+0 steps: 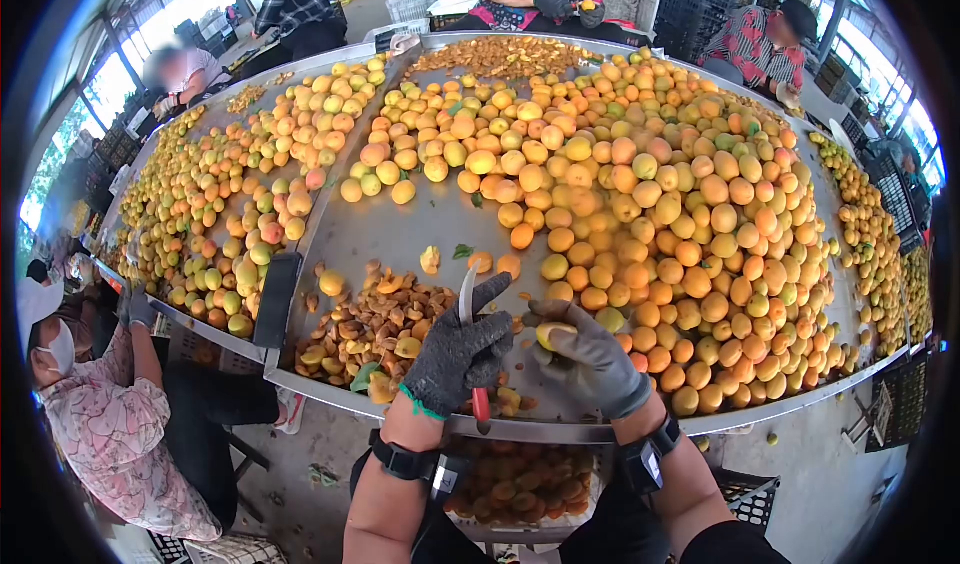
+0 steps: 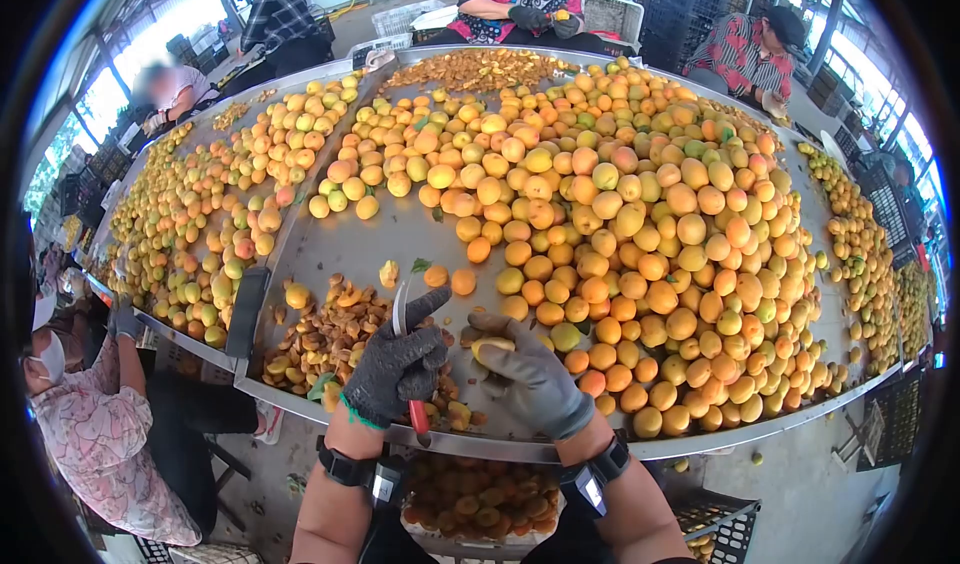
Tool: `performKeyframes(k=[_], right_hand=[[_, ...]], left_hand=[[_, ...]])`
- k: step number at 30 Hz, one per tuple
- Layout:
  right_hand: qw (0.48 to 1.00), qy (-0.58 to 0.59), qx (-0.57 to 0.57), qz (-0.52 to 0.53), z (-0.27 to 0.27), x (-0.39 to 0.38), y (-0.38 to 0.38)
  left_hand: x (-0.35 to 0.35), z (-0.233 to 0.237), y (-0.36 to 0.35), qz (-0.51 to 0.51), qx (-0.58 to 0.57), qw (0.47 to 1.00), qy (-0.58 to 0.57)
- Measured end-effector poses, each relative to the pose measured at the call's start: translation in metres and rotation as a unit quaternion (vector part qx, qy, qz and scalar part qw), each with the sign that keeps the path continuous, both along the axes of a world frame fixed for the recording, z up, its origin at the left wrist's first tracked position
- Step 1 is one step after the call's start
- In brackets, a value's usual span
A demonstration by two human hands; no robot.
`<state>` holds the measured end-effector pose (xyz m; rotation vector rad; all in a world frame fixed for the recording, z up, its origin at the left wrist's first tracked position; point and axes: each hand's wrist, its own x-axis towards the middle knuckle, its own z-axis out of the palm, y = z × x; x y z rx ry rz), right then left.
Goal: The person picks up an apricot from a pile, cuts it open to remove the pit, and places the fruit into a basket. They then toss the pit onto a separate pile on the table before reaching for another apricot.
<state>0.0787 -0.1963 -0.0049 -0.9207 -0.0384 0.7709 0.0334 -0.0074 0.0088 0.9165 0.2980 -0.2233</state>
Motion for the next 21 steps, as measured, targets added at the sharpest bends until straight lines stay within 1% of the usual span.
performKeyframes(k=[1,3,4,6,7,8,9,10,11,12,13,15,16,18,19,21], right_hand=[[1.0,0.0,-0.002,0.001,-0.002,0.001,-0.001],[0.995,-0.076,0.016,0.065,-0.012,0.001,-0.004],[0.995,-0.075,0.017,0.066,-0.015,0.001,-0.002],[0.993,-0.117,-0.03,-0.001,-0.021,-0.002,0.001],[0.993,-0.117,-0.031,-0.001,-0.025,-0.002,0.0],[0.929,-0.332,-0.161,-0.022,-0.03,-0.003,-0.003],[0.803,-0.525,-0.279,-0.042,-0.029,-0.003,-0.002],[0.803,-0.526,-0.279,-0.04,-0.026,-0.004,-0.002],[0.902,-0.378,-0.206,-0.022,-0.019,-0.005,-0.001],[0.969,-0.215,-0.126,-0.002,-0.014,-0.006,0.001],[0.969,-0.214,-0.125,0.0,-0.015,-0.007,0.002],[0.913,-0.363,-0.188,-0.02,-0.018,-0.008,0.004],[0.913,-0.363,-0.188,-0.019,-0.024,-0.008,0.007],[0.852,-0.473,-0.22,-0.037,-0.033,-0.005,0.016],[0.852,-0.473,-0.219,-0.036,-0.028,-0.007,0.015],[0.898,-0.375,-0.223,0.066,-0.013,-0.011,0.01]], left_hand=[[0.001,-0.002,0.001,0.001,-0.002,1.0,0.0],[0.001,-0.005,0.004,0.004,-0.025,1.0,-0.014],[0.001,-0.005,0.005,0.005,-0.025,1.0,-0.013],[0.0,-0.004,0.007,0.011,-0.04,0.999,-0.019],[0.0,-0.005,0.007,0.011,-0.041,0.999,-0.018],[-0.001,-0.005,0.008,0.006,-0.047,0.998,-0.027],[-0.001,-0.005,0.009,0.002,-0.053,0.998,-0.037],[-0.001,-0.004,0.01,0.003,-0.054,0.998,-0.037],[-0.001,-0.001,0.01,0.002,-0.047,0.998,-0.039],[-0.001,0.001,0.011,0.0,-0.04,0.998,-0.04],[-0.001,0.001,0.01,0.002,-0.04,0.998,-0.039],[0.0,0.0,0.01,0.051,-0.045,0.997,-0.034],[0.0,0.0,0.011,0.052,-0.045,0.997,-0.034],[0.0,0.0,0.013,0.092,-0.031,0.994,-0.051],[0.0,0.001,0.015,0.094,-0.031,0.994,-0.051],[0.0,0.002,0.019,0.111,-0.053,0.99,-0.072]])
